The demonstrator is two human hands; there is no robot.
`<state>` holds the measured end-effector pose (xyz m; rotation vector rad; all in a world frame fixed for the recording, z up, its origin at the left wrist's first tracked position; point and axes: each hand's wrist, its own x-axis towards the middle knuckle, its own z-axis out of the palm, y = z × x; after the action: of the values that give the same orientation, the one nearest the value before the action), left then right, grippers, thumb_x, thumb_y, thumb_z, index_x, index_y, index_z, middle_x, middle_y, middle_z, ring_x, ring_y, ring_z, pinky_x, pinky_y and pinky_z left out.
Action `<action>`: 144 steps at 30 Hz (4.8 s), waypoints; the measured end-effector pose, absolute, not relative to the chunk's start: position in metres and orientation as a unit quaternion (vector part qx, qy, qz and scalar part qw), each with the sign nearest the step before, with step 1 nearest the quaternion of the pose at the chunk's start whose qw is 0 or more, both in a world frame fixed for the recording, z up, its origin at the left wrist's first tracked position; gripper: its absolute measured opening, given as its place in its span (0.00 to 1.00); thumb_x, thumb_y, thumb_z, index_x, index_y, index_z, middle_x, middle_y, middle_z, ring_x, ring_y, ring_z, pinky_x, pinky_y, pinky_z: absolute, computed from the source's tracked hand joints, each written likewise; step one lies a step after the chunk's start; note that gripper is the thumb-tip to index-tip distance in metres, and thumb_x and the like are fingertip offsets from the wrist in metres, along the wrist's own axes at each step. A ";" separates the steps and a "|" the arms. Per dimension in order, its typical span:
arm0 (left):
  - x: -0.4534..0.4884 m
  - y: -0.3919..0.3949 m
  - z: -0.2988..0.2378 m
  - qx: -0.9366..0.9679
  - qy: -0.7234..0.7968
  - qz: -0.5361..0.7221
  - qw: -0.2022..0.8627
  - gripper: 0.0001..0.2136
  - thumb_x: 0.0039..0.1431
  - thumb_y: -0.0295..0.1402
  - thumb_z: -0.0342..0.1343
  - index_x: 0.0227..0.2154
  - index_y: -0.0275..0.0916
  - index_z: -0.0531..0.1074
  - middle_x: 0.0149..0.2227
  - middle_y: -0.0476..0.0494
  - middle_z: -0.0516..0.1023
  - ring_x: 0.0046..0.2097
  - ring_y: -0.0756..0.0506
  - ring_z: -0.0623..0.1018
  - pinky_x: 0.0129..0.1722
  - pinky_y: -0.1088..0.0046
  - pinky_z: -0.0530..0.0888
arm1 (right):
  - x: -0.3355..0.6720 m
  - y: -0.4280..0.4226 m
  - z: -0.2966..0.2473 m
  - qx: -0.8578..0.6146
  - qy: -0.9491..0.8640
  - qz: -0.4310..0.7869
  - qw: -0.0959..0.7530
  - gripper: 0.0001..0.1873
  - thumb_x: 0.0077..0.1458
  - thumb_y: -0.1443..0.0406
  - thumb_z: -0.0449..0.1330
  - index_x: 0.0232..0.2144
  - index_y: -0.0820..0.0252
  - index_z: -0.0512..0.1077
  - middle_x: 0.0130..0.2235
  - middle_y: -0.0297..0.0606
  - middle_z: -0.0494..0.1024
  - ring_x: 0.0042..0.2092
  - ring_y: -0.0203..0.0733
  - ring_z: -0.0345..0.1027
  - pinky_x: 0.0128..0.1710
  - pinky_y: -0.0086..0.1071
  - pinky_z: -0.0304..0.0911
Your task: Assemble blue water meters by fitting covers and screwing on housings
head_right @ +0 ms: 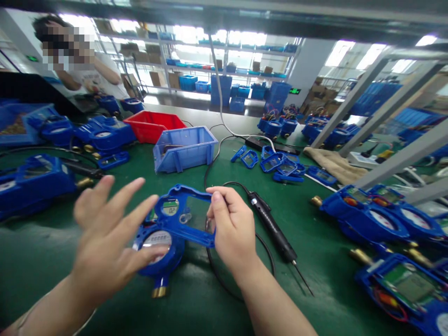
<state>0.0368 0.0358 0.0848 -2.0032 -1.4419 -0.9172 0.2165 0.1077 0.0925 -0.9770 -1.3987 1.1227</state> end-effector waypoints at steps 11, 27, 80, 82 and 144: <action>0.079 0.038 0.074 -0.824 -0.415 -0.354 0.157 0.14 0.60 0.34 0.51 0.46 0.32 0.69 0.48 0.41 0.77 0.53 0.43 0.72 0.63 0.57 0.52 | 0.212 0.110 0.091 -0.406 -0.596 0.498 0.481 0.11 0.56 0.61 0.53 0.33 0.62 0.71 0.20 0.27 0.66 0.20 0.29 0.59 0.19 0.23 0.57; 0.073 0.048 0.075 -0.732 -0.533 -0.332 0.264 0.14 0.58 0.36 0.54 0.40 0.28 0.74 0.44 0.32 0.78 0.52 0.35 0.73 0.61 0.46 0.41 | 0.208 0.107 0.086 -0.454 -0.588 0.427 0.516 0.12 0.58 0.59 0.52 0.36 0.60 0.70 0.21 0.28 0.68 0.19 0.30 0.61 0.18 0.24 0.59; -0.023 0.037 0.057 -0.643 -0.446 -0.583 -0.217 0.27 0.52 0.54 0.51 0.50 0.42 0.67 0.51 0.37 0.67 0.54 0.37 0.69 0.52 0.59 0.71 | 0.205 0.085 0.099 -0.318 -0.756 0.516 0.245 0.26 0.49 0.52 0.61 0.50 0.51 0.71 0.48 0.43 0.76 0.49 0.52 0.70 0.44 0.38 0.69; -0.033 0.064 0.043 -0.496 -0.498 -0.635 -0.320 0.28 0.47 0.56 0.55 0.45 0.41 0.71 0.50 0.39 0.71 0.55 0.37 0.68 0.57 0.57 0.64 | 0.214 0.094 0.100 -0.366 -0.729 0.486 0.315 0.28 0.49 0.50 0.59 0.52 0.50 0.69 0.49 0.43 0.75 0.47 0.51 0.72 0.42 0.37 0.70; -0.013 0.077 0.008 -0.464 -0.473 -0.513 -0.547 0.27 0.42 0.44 0.64 0.43 0.38 0.64 0.37 0.45 0.72 0.39 0.43 0.71 0.38 0.70 0.69 | 0.173 0.136 0.059 -0.308 -0.829 0.438 0.162 0.30 0.45 0.62 0.65 0.51 0.57 0.66 0.56 0.45 0.61 0.59 0.49 0.55 0.58 0.44 0.53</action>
<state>-0.0131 0.0767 0.0077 -2.3795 -2.4270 -2.6310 0.1732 0.1360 0.0589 -0.8792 -2.3661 1.2498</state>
